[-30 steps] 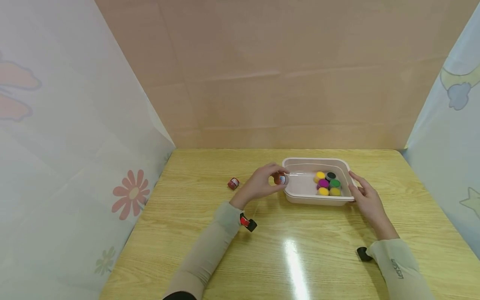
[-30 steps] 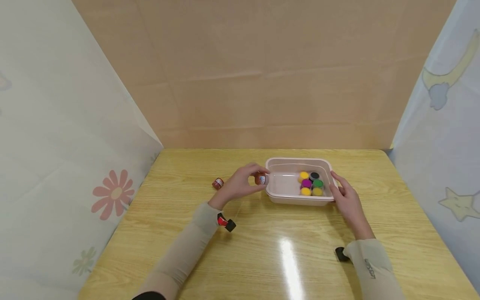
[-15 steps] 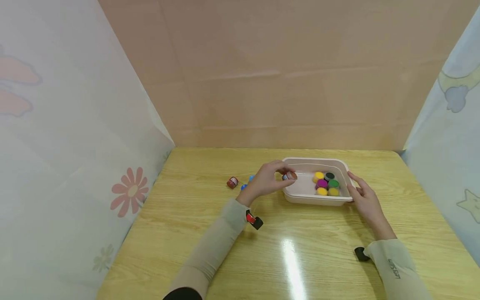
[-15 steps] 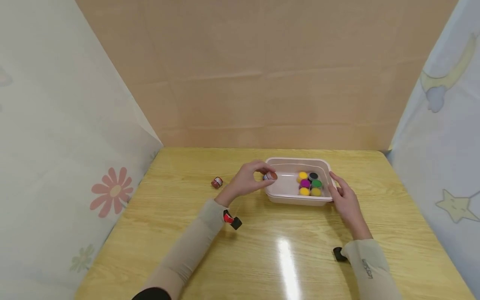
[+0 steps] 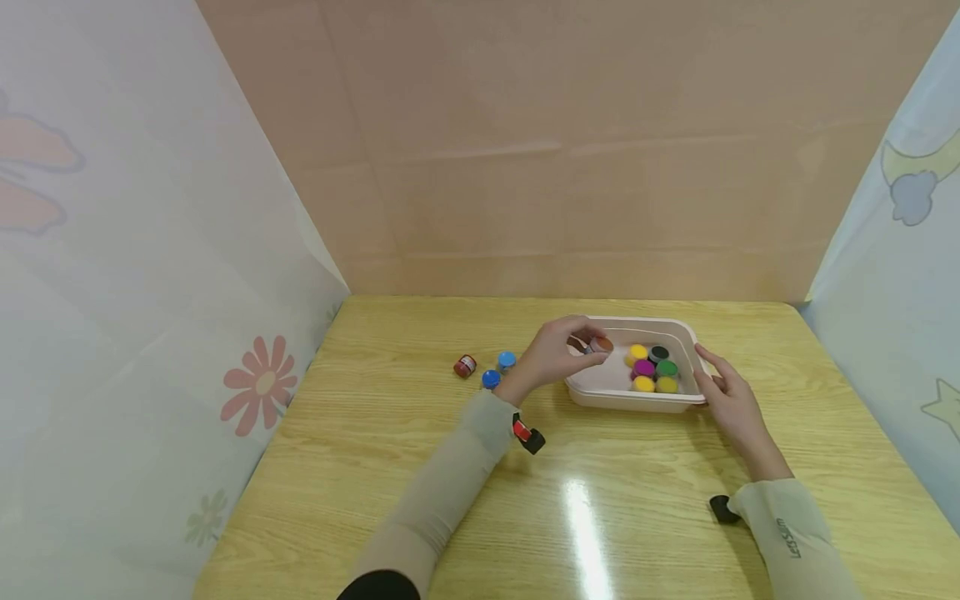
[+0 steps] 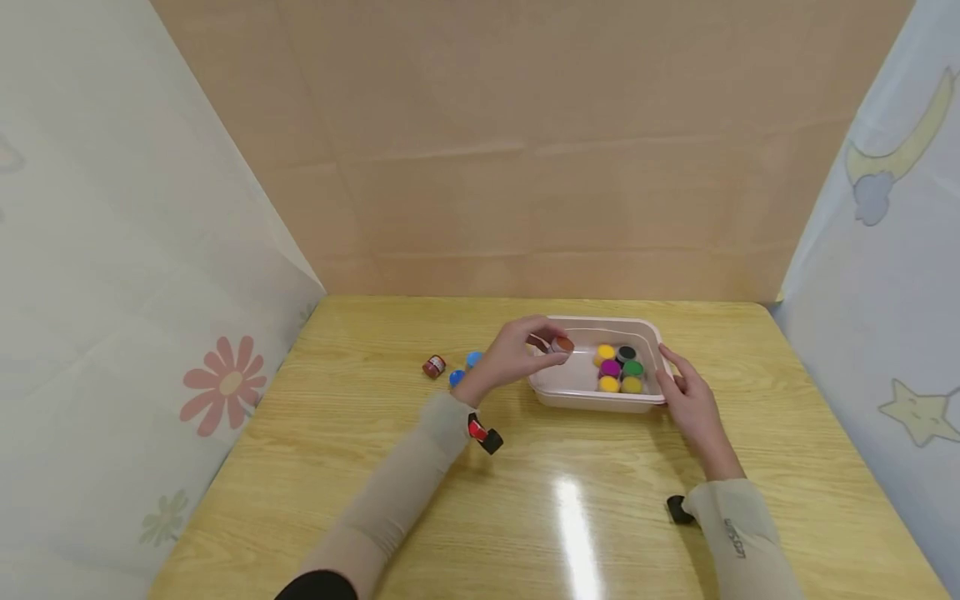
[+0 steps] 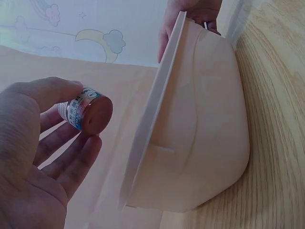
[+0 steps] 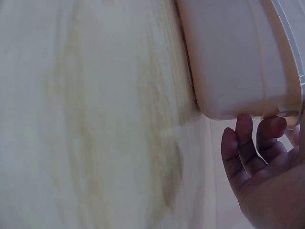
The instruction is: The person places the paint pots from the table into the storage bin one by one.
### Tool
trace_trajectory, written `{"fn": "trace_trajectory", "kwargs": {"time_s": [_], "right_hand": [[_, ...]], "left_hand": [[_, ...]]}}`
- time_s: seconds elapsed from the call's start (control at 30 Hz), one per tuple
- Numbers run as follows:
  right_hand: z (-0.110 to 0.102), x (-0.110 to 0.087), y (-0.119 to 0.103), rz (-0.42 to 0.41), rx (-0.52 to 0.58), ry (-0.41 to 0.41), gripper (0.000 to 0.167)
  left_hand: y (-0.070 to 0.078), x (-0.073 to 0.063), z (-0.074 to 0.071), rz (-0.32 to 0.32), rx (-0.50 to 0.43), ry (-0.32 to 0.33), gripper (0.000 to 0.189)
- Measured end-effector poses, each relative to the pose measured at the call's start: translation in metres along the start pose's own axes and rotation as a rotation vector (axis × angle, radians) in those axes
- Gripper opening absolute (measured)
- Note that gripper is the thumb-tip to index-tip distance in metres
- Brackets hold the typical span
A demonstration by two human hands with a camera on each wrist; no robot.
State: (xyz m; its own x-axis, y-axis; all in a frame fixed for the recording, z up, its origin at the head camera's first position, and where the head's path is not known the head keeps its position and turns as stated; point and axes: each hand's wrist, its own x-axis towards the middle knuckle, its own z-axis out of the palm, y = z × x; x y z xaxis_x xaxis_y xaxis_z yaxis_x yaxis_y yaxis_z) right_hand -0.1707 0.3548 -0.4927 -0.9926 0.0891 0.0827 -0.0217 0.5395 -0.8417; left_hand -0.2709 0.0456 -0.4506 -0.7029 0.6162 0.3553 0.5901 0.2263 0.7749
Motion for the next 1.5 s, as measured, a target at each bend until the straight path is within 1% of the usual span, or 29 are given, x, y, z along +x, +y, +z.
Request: {"fn": "trace_trajectory", "kwargs": {"time_s": [0.13,0.3,0.43,0.53,0.73,0.83,0.97,1.1,1.23,1.4,1.5], "right_hand": [[-0.001,-0.001,0.000,0.000,-0.006,0.002,0.058],[-0.001,-0.002,0.001,-0.008,0.017,-0.002,0.059],[-0.002,-0.003,0.000,-0.006,0.019,-0.009,0.059],[-0.002,-0.003,0.000,-0.003,0.010,-0.010,0.059],[-0.003,-0.004,-0.001,-0.001,0.001,-0.008,0.058],[-0.003,-0.005,-0.001,0.003,0.000,-0.011,0.059],[-0.003,-0.006,-0.001,0.006,0.004,-0.012,0.059],[-0.003,-0.007,-0.002,0.000,0.025,-0.011,0.059],[-0.003,-0.007,-0.002,-0.002,0.042,-0.016,0.059],[-0.002,-0.007,-0.001,0.000,0.048,-0.018,0.059],[-0.001,-0.006,0.001,-0.003,0.041,-0.019,0.059]], "left_hand": [[0.001,0.008,0.008,-0.028,0.002,-0.019,0.031],[0.001,0.018,0.016,-0.058,0.042,-0.052,0.038],[0.001,0.025,0.022,-0.081,0.072,-0.072,0.039],[0.001,0.031,0.026,-0.091,0.151,-0.087,0.040],[0.003,0.041,0.032,-0.116,0.365,-0.123,0.040],[0.004,0.045,0.037,-0.123,0.446,-0.140,0.037],[0.004,0.051,0.043,-0.129,0.520,-0.163,0.030],[0.001,0.056,0.048,-0.130,0.576,-0.194,0.020],[-0.002,0.061,0.052,-0.141,0.624,-0.213,0.016],[-0.008,0.063,0.057,-0.161,0.642,-0.217,0.014],[-0.011,0.062,0.059,-0.174,0.640,-0.223,0.017]]}}
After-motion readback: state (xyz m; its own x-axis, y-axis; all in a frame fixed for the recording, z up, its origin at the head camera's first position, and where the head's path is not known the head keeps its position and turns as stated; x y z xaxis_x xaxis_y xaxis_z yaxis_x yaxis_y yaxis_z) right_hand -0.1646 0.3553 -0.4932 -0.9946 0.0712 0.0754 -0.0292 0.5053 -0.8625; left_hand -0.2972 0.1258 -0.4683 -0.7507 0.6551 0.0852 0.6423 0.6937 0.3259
